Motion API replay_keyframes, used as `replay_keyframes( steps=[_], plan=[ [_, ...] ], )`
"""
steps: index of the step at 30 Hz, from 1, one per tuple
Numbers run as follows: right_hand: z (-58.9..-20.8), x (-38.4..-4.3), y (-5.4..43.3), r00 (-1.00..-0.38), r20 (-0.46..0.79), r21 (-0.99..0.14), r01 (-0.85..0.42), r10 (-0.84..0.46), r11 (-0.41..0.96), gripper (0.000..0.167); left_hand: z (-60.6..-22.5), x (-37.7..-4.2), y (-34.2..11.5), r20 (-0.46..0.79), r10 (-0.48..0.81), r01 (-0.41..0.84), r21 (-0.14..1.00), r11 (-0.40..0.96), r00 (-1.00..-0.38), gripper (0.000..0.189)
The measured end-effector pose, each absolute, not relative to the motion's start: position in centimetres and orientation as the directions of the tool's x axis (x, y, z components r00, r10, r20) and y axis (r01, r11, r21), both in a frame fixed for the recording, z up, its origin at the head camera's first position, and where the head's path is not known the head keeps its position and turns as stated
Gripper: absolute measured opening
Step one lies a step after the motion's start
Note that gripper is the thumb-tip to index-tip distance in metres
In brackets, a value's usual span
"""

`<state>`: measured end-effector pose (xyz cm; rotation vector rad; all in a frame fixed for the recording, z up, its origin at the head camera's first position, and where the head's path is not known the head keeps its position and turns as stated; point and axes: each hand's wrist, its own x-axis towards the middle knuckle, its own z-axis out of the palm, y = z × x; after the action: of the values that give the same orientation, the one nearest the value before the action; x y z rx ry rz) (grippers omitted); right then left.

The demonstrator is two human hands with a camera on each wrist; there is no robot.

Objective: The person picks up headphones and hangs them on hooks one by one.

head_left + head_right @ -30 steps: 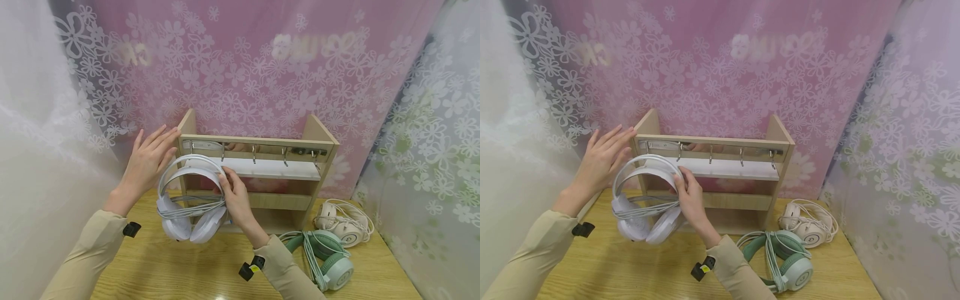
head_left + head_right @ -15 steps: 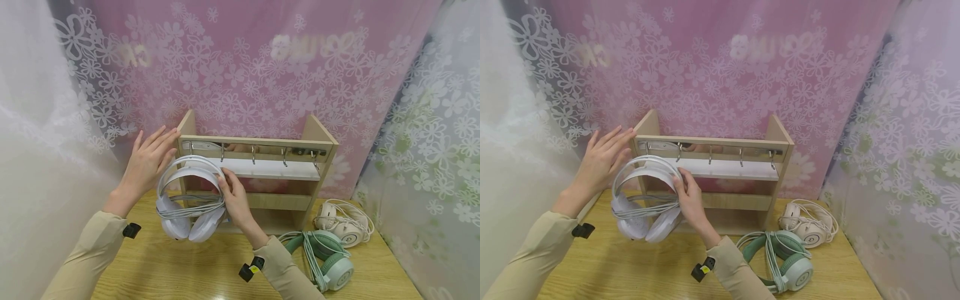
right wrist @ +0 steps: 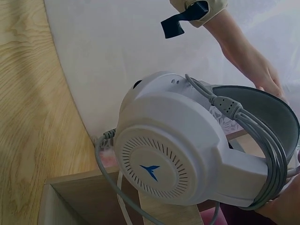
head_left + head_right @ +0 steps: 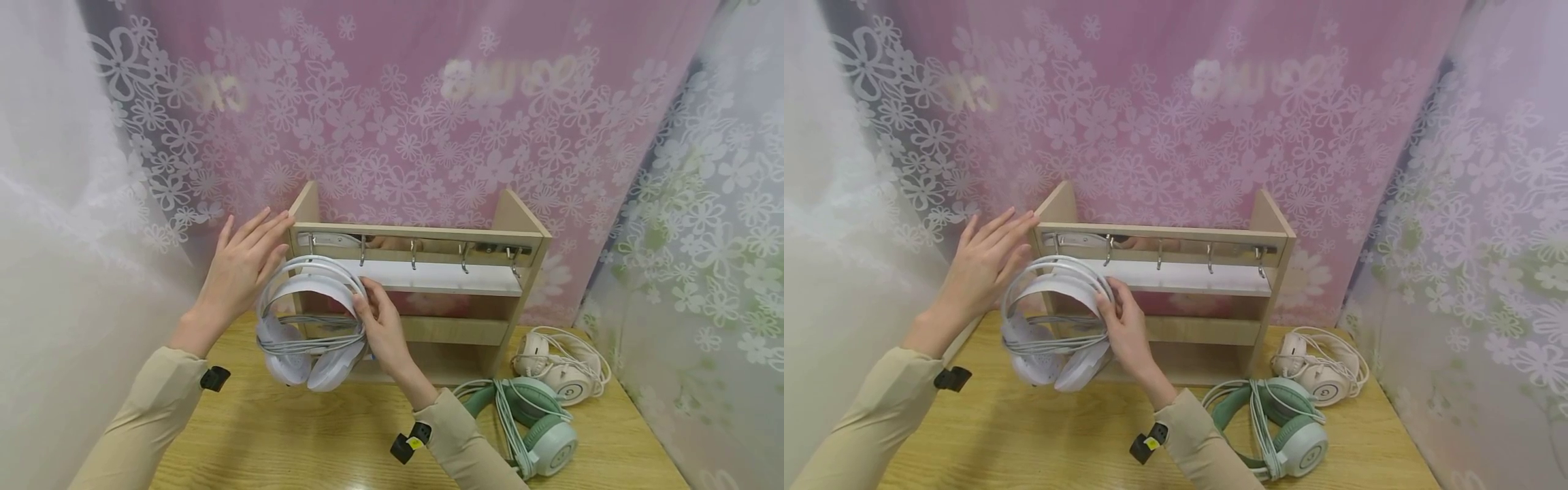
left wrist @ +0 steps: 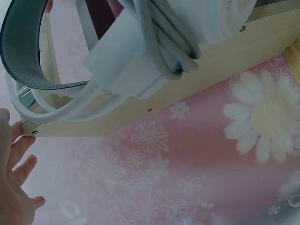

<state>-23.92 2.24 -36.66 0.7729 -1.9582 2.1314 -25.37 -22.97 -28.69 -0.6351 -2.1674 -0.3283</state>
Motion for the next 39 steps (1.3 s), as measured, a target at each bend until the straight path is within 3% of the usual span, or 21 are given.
replay_keyframes(
  steps=[21,39],
  plan=[
    [-37.4,-24.3,2.5,-0.850,0.462,-0.886,-0.449,-0.254,-0.111,0.044,-28.8,-25.4,-22.8,0.787,0.326,0.547,0.017,0.837,-0.524,0.046],
    [-37.4,-25.1,3.9,-0.884,0.399,-0.908,-0.417,-0.245,0.025,0.045,-28.8,-25.4,-22.9,0.792,0.320,0.545,0.019,0.838,-0.520,0.047]
  ],
)
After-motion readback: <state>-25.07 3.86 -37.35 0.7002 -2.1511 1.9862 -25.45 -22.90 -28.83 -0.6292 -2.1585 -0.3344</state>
